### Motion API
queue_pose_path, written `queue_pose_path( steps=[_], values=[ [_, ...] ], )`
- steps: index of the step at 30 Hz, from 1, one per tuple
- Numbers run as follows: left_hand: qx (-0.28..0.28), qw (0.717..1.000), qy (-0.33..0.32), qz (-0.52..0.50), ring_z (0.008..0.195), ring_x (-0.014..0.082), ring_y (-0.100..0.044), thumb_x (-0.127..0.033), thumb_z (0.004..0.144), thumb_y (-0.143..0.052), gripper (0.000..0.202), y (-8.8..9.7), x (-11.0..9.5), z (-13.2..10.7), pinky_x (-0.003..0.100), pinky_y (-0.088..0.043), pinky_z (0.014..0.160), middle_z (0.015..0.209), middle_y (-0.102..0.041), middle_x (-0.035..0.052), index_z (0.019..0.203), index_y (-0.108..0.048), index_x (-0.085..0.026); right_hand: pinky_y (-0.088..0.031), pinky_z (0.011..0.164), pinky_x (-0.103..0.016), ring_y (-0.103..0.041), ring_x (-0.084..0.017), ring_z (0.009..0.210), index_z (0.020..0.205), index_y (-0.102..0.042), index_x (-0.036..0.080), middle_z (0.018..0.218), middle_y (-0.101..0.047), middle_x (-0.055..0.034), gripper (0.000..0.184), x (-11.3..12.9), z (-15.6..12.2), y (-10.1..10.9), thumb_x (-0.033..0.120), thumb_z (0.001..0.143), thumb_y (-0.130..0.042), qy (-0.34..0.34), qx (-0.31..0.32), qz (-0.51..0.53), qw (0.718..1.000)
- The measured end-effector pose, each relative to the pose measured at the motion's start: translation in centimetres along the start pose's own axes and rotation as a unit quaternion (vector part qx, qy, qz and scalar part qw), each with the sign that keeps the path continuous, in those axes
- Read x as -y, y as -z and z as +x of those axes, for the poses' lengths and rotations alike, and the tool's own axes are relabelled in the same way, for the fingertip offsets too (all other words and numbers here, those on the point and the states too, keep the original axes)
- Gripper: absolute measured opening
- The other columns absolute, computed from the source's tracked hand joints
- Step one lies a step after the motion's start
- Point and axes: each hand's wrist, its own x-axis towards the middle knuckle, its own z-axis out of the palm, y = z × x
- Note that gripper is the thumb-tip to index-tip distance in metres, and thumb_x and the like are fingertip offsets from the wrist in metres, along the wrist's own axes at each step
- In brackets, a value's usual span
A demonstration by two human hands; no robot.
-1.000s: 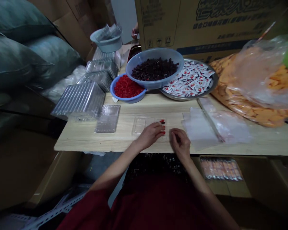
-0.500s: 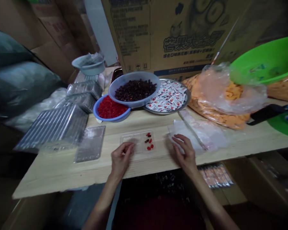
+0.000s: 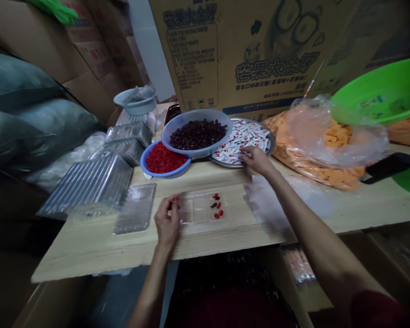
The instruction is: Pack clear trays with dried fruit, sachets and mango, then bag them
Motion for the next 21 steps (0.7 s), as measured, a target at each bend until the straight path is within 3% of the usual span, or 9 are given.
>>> queue_pose_path(
  steps=[3,6,11,12,15,18,21],
  values=[
    [0.046,0.999,0.000,-0.003,0.082,0.0162,-0.063,-0.032,0.099,-0.050,0.024,-1.3,-0.2,-2.1,0.029,-0.050,0.079,0.102,-0.068,0.0049,0.110,-0.069,-0.021,-0.052,0.090,-0.035,-0.068,-0.025,0.100,0.109,-0.075,0.014,0.108,-0.074,-0.0127,0.038,0.6,4.7,-2.8,0.027,0.074,-0.079,-0.027,0.065,-0.004,0.997],
    [0.064,0.998,0.027,-0.009,0.089,0.0179,-0.064,-0.033,0.100,-0.050,0.024,-1.5,0.6,-3.6,0.031,-0.051,0.084,0.104,-0.069,0.0056,0.110,-0.069,-0.022,-0.050,0.091,-0.033,-0.067,-0.024,0.098,0.104,-0.076,0.016,0.104,-0.074,-0.0111,0.043,0.8,6.4,-4.9,0.018,0.062,-0.085,-0.050,0.080,-0.005,0.996],
    [0.063,0.996,0.066,-0.021,0.096,0.0193,-0.066,-0.035,0.099,-0.052,0.025,-0.6,2.4,-4.3,0.033,-0.051,0.089,0.108,-0.070,0.0057,0.110,-0.070,-0.022,-0.049,0.091,-0.037,-0.065,-0.024,0.090,0.081,-0.069,0.014,0.089,-0.072,-0.0114,0.004,-0.3,6.4,-4.1,0.018,0.080,-0.071,-0.090,0.025,0.039,0.995],
    [0.061,0.995,0.069,-0.023,0.096,0.0192,-0.066,-0.035,0.098,-0.052,0.025,-0.4,2.6,-4.2,0.033,-0.051,0.088,0.108,-0.071,0.0056,0.110,-0.070,-0.021,-0.050,0.087,-0.036,-0.064,-0.022,0.084,0.076,-0.066,0.015,0.082,-0.070,-0.0103,0.010,-0.5,6.3,-3.5,0.020,0.084,-0.068,-0.098,0.009,0.056,0.994],
    [0.052,0.995,0.077,-0.029,0.091,0.0187,-0.065,-0.037,0.097,-0.053,0.027,-0.1,2.4,-3.8,0.032,-0.052,0.086,0.104,-0.071,0.0057,0.110,-0.070,-0.020,-0.050,0.072,-0.032,-0.059,-0.018,0.069,0.069,-0.058,0.017,0.069,-0.063,-0.0058,0.025,-0.6,5.1,-1.3,0.029,0.091,-0.060,-0.110,-0.046,0.113,0.986],
    [0.024,0.995,0.085,-0.054,0.085,0.0169,-0.064,-0.039,0.097,-0.056,0.027,-0.2,0.5,-3.3,0.030,-0.051,0.083,0.102,-0.071,0.0061,0.109,-0.069,-0.019,-0.046,0.062,-0.028,-0.054,-0.015,0.064,0.074,-0.058,0.018,0.070,-0.062,-0.0040,0.031,1.3,1.7,0.3,0.042,0.094,-0.056,-0.091,-0.083,0.179,0.976],
    [0.044,0.984,0.095,-0.146,0.087,0.0153,-0.064,-0.042,0.095,-0.059,0.030,-1.2,-2.5,-2.8,0.027,-0.052,0.080,0.108,-0.070,0.0076,0.113,-0.067,-0.019,-0.040,0.057,-0.026,-0.050,-0.013,0.060,0.078,-0.065,0.017,0.070,-0.063,-0.0028,0.034,5.2,-3.8,-0.2,0.049,0.091,-0.063,-0.018,-0.007,0.333,0.943]
  ],
)
